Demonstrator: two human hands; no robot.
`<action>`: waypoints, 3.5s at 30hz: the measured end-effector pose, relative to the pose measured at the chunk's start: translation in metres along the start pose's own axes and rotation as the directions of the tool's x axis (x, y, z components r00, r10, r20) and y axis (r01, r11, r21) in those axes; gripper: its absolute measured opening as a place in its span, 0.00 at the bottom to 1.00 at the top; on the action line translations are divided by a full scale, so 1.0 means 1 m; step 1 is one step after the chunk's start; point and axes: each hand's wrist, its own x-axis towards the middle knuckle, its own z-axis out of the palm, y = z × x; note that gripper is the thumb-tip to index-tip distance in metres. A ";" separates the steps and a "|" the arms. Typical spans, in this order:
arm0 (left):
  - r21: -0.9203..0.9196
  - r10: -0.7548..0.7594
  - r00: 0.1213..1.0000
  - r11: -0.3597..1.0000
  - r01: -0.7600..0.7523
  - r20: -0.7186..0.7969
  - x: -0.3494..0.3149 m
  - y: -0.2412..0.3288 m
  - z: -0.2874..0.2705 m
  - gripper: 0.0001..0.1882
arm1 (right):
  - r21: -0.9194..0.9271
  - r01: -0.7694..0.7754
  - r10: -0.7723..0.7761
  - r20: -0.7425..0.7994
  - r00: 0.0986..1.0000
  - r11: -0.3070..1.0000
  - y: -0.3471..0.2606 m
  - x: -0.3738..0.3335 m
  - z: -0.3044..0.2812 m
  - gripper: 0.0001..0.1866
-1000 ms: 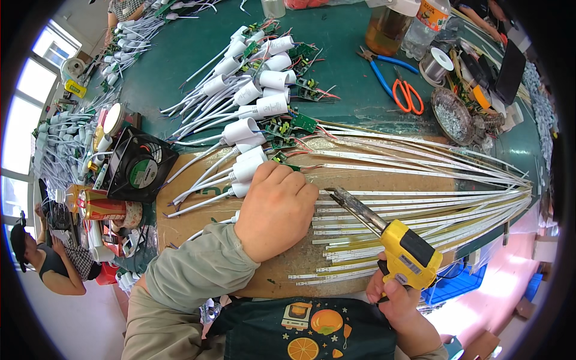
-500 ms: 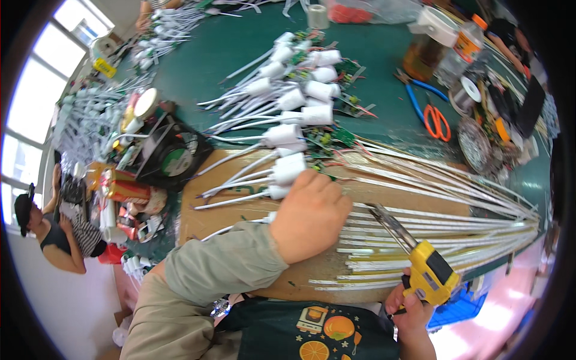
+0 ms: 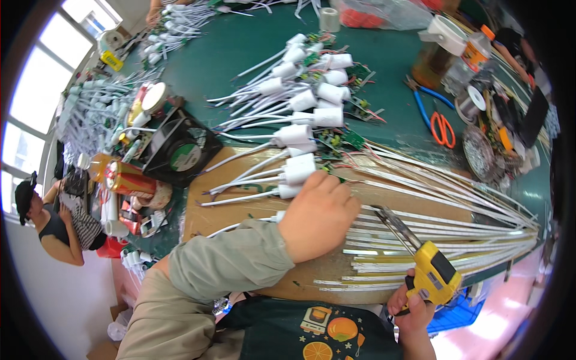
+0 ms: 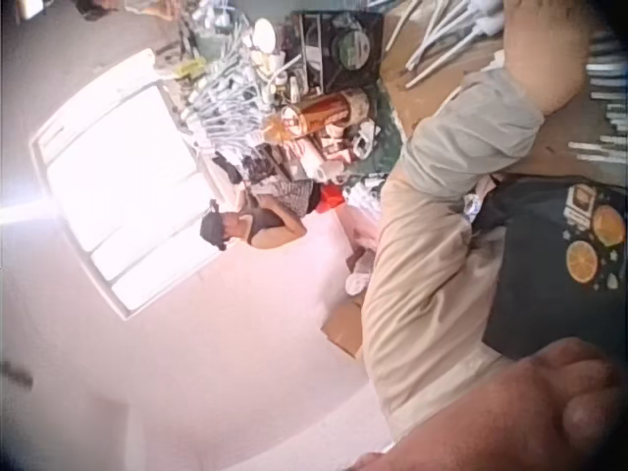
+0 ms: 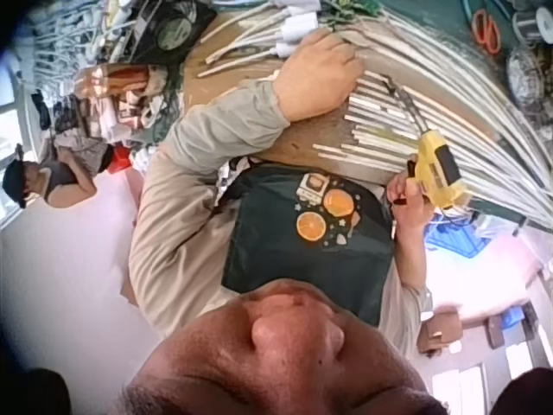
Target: The person aligns LED strips and wire assemblies on the workbench, then solders the wires to the LED strips using a soldering tool.
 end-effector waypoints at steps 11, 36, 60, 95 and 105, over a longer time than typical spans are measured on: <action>-0.033 -0.009 1.000 0.999 0.010 0.020 0.003 0.001 0.000 0.08 | -0.053 -0.026 0.025 -0.013 1.000 0.998 -0.002 0.000 -0.002 0.31; -0.014 -0.003 0.999 1.000 0.004 0.037 0.006 0.002 -0.003 0.10 | -0.094 -0.031 0.026 -0.058 0.998 0.995 -0.004 -0.006 0.002 0.30; 0.088 -0.077 0.983 0.994 0.063 0.167 0.010 0.009 -0.005 0.14 | -0.142 -0.017 0.003 -0.093 0.996 0.990 -0.006 -0.004 0.007 0.31; -0.085 -0.086 0.992 0.992 0.094 0.091 0.012 0.003 0.004 0.04 | -0.146 -0.017 -0.001 -0.121 0.993 0.989 -0.005 -0.004 0.006 0.31; -0.072 -0.088 0.990 0.993 0.097 0.111 0.012 0.002 0.002 0.04 | -0.167 -0.044 0.040 -0.030 0.999 0.985 -0.007 0.000 0.014 0.29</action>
